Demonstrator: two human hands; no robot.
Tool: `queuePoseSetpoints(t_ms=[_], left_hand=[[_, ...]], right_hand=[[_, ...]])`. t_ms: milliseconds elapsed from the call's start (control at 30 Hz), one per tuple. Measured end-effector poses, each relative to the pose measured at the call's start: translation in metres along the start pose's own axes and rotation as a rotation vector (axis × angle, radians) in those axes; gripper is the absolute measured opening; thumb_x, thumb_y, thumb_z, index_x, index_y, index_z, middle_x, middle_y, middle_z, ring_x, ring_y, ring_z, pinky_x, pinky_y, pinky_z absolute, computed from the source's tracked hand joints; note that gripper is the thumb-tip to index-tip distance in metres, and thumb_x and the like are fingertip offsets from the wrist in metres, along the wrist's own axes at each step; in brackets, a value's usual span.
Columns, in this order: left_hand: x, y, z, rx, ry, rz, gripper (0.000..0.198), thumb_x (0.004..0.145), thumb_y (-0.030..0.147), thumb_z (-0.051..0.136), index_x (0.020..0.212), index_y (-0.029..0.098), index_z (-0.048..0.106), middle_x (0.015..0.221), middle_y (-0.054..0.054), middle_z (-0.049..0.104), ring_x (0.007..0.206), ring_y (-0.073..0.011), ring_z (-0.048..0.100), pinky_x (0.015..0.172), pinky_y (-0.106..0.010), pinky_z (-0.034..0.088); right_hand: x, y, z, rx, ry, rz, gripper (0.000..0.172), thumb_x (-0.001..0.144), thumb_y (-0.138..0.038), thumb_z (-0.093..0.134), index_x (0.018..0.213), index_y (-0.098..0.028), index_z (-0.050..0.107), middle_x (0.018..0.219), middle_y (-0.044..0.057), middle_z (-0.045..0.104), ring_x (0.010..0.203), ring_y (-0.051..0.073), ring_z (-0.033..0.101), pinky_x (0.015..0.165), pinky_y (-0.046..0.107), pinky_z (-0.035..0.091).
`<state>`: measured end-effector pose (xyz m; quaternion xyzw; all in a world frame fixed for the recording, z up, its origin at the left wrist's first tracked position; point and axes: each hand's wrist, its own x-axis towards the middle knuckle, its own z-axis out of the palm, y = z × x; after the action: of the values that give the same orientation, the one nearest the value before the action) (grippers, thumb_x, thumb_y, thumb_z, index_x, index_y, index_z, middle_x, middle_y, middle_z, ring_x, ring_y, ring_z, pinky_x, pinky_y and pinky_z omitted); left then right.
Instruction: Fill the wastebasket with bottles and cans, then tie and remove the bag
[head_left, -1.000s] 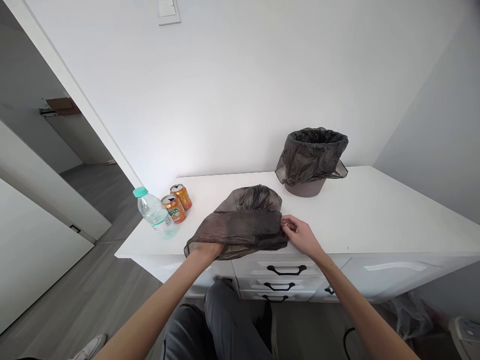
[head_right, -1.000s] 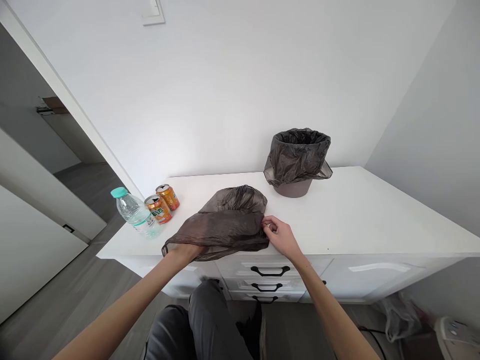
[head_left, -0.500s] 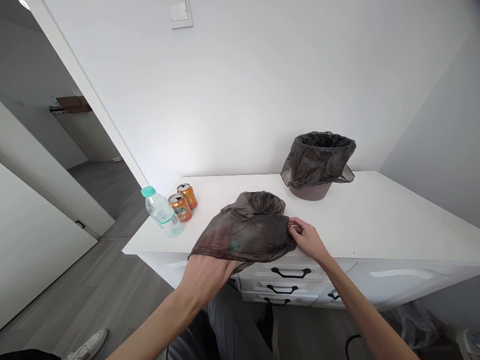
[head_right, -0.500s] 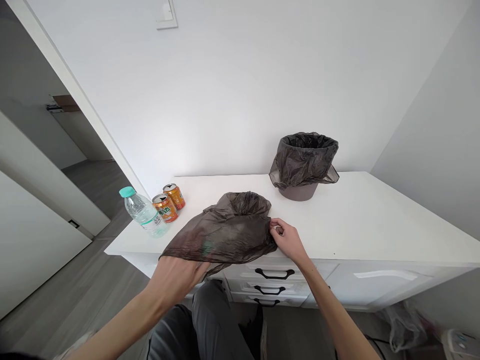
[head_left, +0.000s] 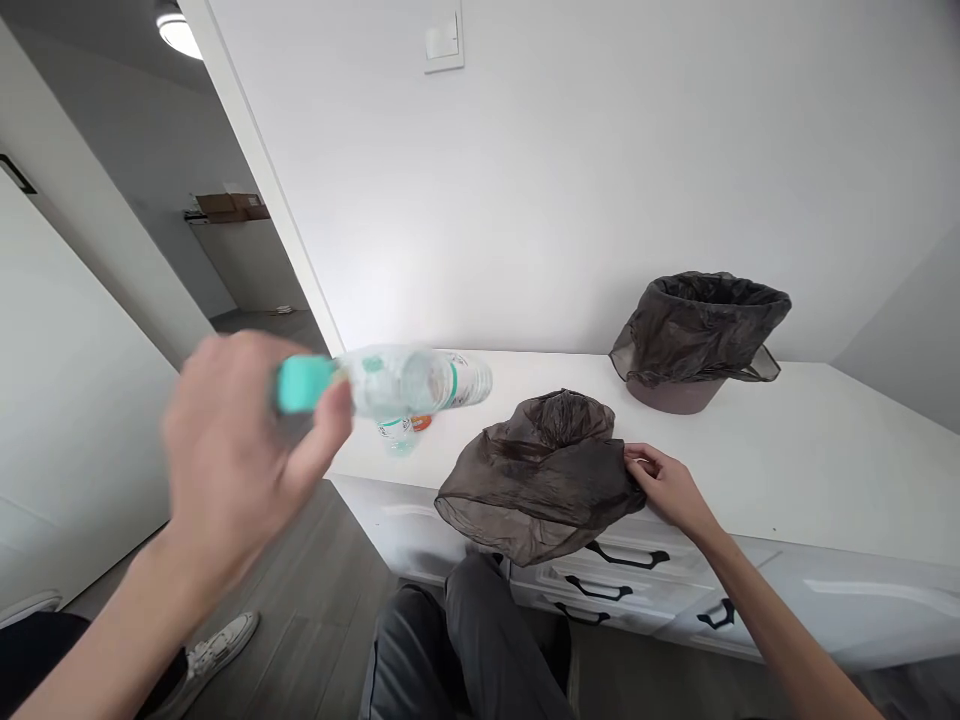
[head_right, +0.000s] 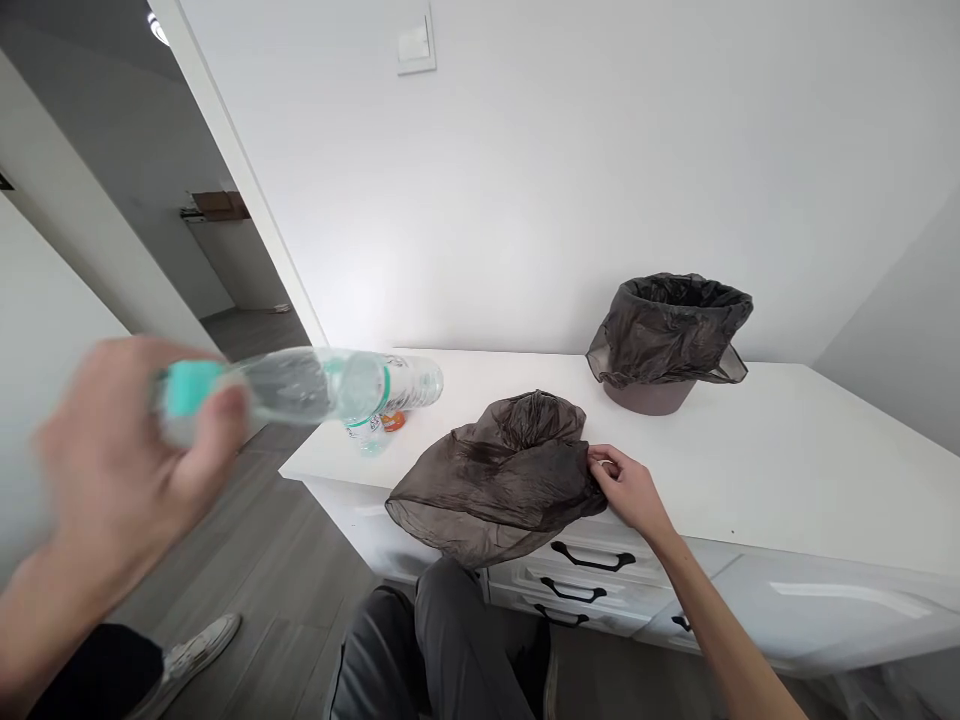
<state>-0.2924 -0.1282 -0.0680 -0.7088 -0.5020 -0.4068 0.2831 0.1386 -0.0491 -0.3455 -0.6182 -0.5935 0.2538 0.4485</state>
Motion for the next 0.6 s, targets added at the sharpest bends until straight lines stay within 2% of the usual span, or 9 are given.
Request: queuePoseSetpoints(t_ms=[67, 167, 233, 300, 433, 600], left_hand=[[0.031, 0.004, 0.036, 0.117, -0.107, 0.153, 0.043, 0.102, 0.057, 0.041, 0.089, 0.020, 0.058, 0.082, -0.006, 0.054, 0.087, -0.0266, 0.057, 0.083, -0.046, 0.050], [0.064, 0.002, 0.097, 0.211, -0.339, 0.333, 0.043, 0.106, 0.053, 0.040, 0.095, 0.018, 0.062, 0.093, -0.011, 0.060, 0.094, -0.0292, 0.057, 0.087, -0.045, 0.047], [0.076, -0.004, 0.133, 0.254, -0.416, 0.350, 0.041, 0.106, 0.048, 0.041, 0.098, 0.015, 0.064, 0.100, -0.016, 0.063, 0.100, -0.0322, 0.057, 0.088, -0.046, 0.045], [0.082, -0.013, 0.161, 0.319, -0.503, 0.341, 0.041, 0.106, 0.046, 0.042, 0.100, 0.013, 0.067, 0.104, -0.018, 0.064, 0.102, -0.0336, 0.057, 0.087, -0.045, 0.044], [0.083, -0.024, 0.195, 0.392, -0.628, 0.338, 0.043, 0.105, 0.046, 0.043, 0.101, 0.012, 0.070, 0.109, -0.018, 0.065, 0.103, -0.0330, 0.057, 0.087, -0.043, 0.044], [0.079, -0.027, 0.212, 0.439, -0.670, 0.325, 0.047, 0.105, 0.046, 0.041, 0.103, 0.010, 0.070, 0.108, -0.020, 0.065, 0.103, -0.0328, 0.058, 0.087, -0.042, 0.043]], right_hand=[[0.000, -0.002, 0.000, -0.005, 0.010, -0.008, 0.041, 0.086, -0.050, 0.057, 0.105, -0.020, 0.076, 0.076, 0.003, 0.074, 0.068, 0.020, 0.064, 0.063, 0.028, 0.047], [0.000, -0.004, 0.001, 0.005, 0.025, -0.024, 0.039, 0.085, -0.051, 0.058, 0.103, -0.021, 0.077, 0.076, 0.003, 0.074, 0.068, 0.021, 0.065, 0.062, 0.029, 0.048], [0.001, -0.005, 0.001, 0.021, 0.036, -0.036, 0.038, 0.086, -0.051, 0.058, 0.101, -0.022, 0.077, 0.073, 0.003, 0.073, 0.066, 0.021, 0.065, 0.062, 0.029, 0.049], [0.002, -0.006, 0.001, 0.041, 0.037, -0.048, 0.036, 0.086, -0.051, 0.059, 0.100, -0.023, 0.077, 0.069, 0.002, 0.071, 0.064, 0.021, 0.064, 0.062, 0.029, 0.050], [0.005, -0.006, 0.000, 0.045, 0.013, -0.054, 0.037, 0.089, -0.053, 0.056, 0.101, -0.024, 0.076, 0.063, 0.000, 0.066, 0.061, 0.021, 0.060, 0.061, 0.030, 0.048], [0.006, -0.002, -0.001, 0.018, -0.025, -0.034, 0.040, 0.093, -0.056, 0.052, 0.104, -0.023, 0.074, 0.064, -0.001, 0.062, 0.061, 0.019, 0.054, 0.062, 0.030, 0.044]])
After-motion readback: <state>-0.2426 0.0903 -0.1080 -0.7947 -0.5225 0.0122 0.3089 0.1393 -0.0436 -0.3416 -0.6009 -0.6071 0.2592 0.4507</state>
